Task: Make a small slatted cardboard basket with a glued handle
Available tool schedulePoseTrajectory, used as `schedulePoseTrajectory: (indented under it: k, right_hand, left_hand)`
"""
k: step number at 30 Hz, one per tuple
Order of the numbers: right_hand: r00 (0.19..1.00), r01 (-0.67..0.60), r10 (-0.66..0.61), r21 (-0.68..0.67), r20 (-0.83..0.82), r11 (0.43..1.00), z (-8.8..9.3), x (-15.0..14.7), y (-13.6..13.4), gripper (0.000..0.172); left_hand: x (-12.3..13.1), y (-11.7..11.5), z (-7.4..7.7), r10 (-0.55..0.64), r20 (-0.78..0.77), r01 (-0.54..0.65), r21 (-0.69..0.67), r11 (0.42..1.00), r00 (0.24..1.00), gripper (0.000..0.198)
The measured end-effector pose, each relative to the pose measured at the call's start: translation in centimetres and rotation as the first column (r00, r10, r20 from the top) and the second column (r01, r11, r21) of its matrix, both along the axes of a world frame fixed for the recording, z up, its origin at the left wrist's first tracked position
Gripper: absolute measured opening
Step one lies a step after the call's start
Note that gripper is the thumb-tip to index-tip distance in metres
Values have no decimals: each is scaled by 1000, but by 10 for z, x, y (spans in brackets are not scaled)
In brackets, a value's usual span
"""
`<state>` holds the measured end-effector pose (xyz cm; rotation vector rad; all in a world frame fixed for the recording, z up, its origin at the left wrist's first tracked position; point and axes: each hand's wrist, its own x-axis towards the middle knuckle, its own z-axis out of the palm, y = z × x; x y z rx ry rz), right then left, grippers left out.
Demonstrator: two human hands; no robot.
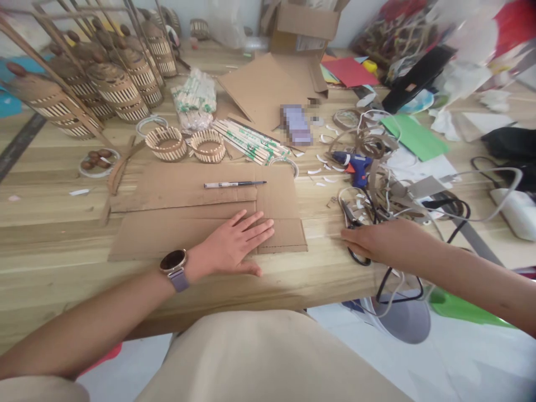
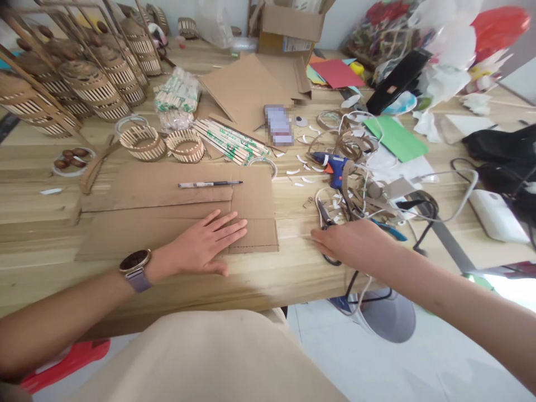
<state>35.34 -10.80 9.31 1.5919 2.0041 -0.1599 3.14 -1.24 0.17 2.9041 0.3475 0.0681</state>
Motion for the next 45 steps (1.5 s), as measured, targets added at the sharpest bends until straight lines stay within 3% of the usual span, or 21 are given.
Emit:
schedulePoseTrajectory:
  k: [2, 4, 6, 9, 13, 18, 22, 25, 27, 29, 33, 36, 45]
  right_hand:
    - [987, 144, -143, 9, -73, 990, 6, -8, 4, 30]
    - [922, 302, -304, -48, -238, 952, 9, -24, 10, 38]
    - [780, 422, -469, -205, -415, 883, 6, -42, 18, 43]
    - [567, 522, -630, -360, -531, 774, -5, -61, 28, 43]
    - [500, 546, -631, -350, -593, 761, -14, -67, 34, 42]
    - [402, 559, -605, -339, -687, 757, -12, -49, 33, 21]
    - [496, 584, -597, -266, -631, 767, -12, -25, 30, 14]
    - [710, 546, -527, -107, -467, 831, -10, -15, 29, 19]
    - [863, 448, -396, 109, -315, 888, -6, -16, 29, 31]
    - [941, 311, -264, 237, -209, 920, -2, -24, 30, 40]
    - [974, 18, 12, 130, -228, 991, 5, -58, 33, 32]
    - [946, -201, 211, 66, -248, 977, 2, -85, 36, 24]
    - [898, -407, 404, 20, -174, 913, -10, -121, 48, 22]
  left_hand:
    - [0, 0, 0, -3, 3, 3, 8, 1000, 1000, 96]
    - [0, 0, -1, -6, 8, 6, 15, 1000, 1000, 95]
    - [-1, -1, -1, -4, 14, 4, 18, 1000, 1000, 95]
    - [-1, -1, -1, 3, 23, -4, 13, 1000, 1000, 96]
    - [-1, 1, 4, 8, 55, -8, 8, 1000, 998, 96]
    - [-19, -1, 13, 116, 116, -130, 117, 985, 986, 90]
    - [-51, -9, 7, 197, 85, -211, 204, 956, 977, 87]
    - [-72, -13, 0, 224, 44, -228, 257, 939, 974, 84]
    - [-80, -13, -2, 241, 28, -239, 278, 930, 970, 82]
    - [-83, -10, -2, 254, 28, -251, 284, 925, 967, 81]
    - [-80, 0, 3, 240, 26, -238, 259, 936, 970, 81]
    - [-77, 4, 3, 222, 11, -220, 209, 953, 975, 78]
    - [-74, 3, -3, 208, 4, -206, 157, 966, 978, 77]
